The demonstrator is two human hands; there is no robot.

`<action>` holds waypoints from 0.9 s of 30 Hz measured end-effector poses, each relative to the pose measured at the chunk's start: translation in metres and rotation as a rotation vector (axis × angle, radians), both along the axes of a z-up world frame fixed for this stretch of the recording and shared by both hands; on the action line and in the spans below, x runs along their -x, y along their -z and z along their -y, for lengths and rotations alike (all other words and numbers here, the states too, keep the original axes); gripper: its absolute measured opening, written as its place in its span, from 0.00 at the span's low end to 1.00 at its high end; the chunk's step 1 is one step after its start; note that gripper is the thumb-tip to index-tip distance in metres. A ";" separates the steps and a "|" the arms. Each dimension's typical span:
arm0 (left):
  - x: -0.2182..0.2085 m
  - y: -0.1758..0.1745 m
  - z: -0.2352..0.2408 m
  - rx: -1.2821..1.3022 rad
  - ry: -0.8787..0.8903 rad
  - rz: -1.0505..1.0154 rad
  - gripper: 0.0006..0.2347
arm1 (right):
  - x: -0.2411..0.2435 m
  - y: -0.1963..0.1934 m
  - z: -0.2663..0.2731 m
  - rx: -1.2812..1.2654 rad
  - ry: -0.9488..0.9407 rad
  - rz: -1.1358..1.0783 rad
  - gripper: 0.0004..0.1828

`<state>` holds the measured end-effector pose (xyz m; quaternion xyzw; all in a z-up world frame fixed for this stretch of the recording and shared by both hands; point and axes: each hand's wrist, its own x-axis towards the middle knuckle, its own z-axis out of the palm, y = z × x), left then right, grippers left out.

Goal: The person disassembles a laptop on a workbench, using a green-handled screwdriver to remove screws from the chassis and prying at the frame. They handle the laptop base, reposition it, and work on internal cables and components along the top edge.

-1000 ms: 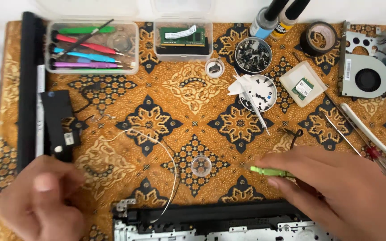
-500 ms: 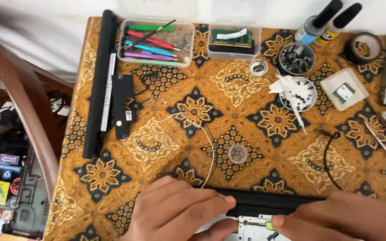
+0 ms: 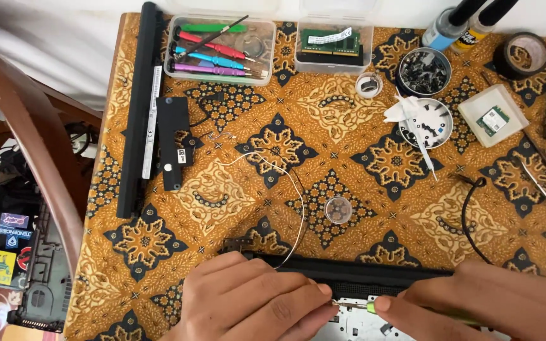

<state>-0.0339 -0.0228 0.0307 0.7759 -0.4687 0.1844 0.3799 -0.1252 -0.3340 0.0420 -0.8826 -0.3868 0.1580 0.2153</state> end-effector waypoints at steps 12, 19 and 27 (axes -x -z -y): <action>0.004 -0.004 0.004 0.137 0.078 -0.249 0.04 | 0.006 -0.032 -0.037 0.022 0.321 0.287 0.32; 0.010 -0.017 0.010 0.058 0.106 -0.171 0.05 | 0.036 -0.033 -0.029 -0.060 0.841 -0.413 0.13; 0.044 -0.024 0.037 -0.191 0.016 -0.400 0.07 | 0.076 -0.016 -0.009 -0.721 0.430 -0.519 0.22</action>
